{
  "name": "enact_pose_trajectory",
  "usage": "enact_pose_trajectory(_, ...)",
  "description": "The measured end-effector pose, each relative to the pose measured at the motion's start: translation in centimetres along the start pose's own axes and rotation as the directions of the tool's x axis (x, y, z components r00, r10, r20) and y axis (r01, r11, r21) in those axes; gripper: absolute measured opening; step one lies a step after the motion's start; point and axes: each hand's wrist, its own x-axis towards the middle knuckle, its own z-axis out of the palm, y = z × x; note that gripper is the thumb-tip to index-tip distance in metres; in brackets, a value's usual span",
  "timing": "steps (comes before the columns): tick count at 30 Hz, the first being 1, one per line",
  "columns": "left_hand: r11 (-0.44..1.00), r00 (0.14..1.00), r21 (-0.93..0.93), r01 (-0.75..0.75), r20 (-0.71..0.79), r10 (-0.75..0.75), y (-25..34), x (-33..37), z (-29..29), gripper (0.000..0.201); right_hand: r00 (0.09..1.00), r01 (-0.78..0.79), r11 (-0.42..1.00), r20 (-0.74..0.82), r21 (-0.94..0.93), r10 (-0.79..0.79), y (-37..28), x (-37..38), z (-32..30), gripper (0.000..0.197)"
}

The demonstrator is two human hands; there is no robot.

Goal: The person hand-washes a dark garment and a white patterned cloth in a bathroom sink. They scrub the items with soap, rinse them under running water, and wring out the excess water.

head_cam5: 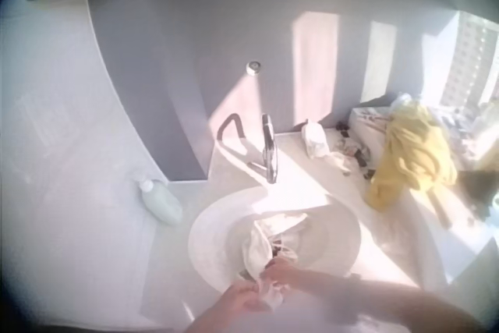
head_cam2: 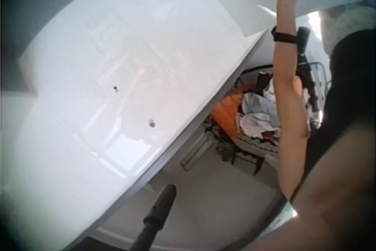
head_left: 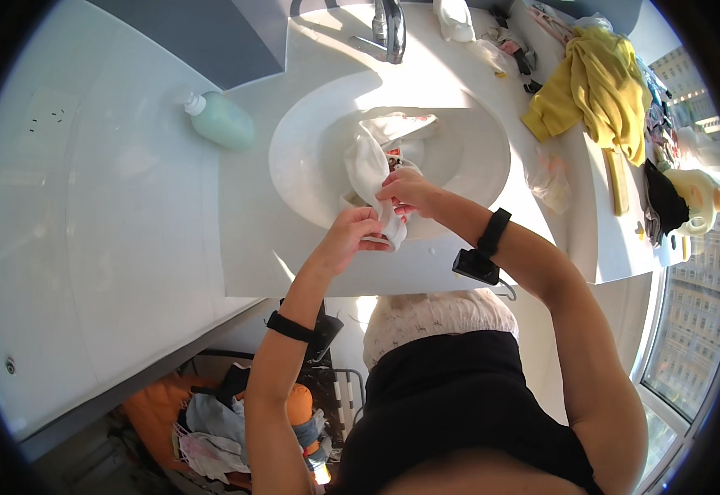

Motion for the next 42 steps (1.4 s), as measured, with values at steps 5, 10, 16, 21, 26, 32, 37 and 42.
enact_pose_trajectory(5,0.972,0.919,-0.092,-0.218,-0.355,0.172,1.8,1.6,-0.1,0.034,0.951,0.292,0.940,-0.154,0.174,-0.267,-3.8,-1.5,-1.3,0.019)
enact_pose_trajectory(10,0.833,0.945,-0.470,-0.291,-0.008,0.326,1.1,2.4,-1.7,0.050,0.562,0.807,0.363,0.420,-0.465,-0.712,-4.9,-5.7,2.2,0.027)
enact_pose_trajectory(16,0.817,0.928,-0.468,-0.336,-0.313,0.202,-0.5,3.3,-1.3,0.035,0.784,0.532,0.699,-0.035,-0.477,-0.620,-1.0,-5.8,0.3,0.039)
enact_pose_trajectory(21,0.827,0.885,-0.371,-0.422,-0.368,0.286,0.5,3.5,-0.7,0.042,0.874,0.401,0.770,-0.046,-0.496,-0.484,-1.3,-5.6,-1.3,0.031)
enact_pose_trajectory(26,0.943,0.752,0.276,-0.189,-0.576,0.319,3.3,2.5,-1.5,0.043,0.729,0.491,0.747,-0.257,-0.448,-0.634,-4.2,-5.5,-1.5,0.023)
enact_pose_trajectory(32,0.775,0.803,0.506,-0.379,-0.237,0.547,4.3,2.0,-1.0,0.024,0.547,0.709,0.502,-0.064,-0.494,-0.835,-5.8,-6.7,1.4,0.018)
enact_pose_trajectory(37,0.943,0.919,0.001,-0.334,-0.224,0.326,3.4,4.1,-0.2,0.026,0.458,0.789,0.319,0.156,-0.526,-0.875,-5.3,-9.8,2.4,0.019)
enact_pose_trajectory(42,0.825,0.917,-0.420,-0.377,-0.041,0.398,7.2,4.7,-1.6,0.035,0.414,0.824,0.288,0.171,-0.488,-0.894,-6.0,-12.5,3.2,0.027)
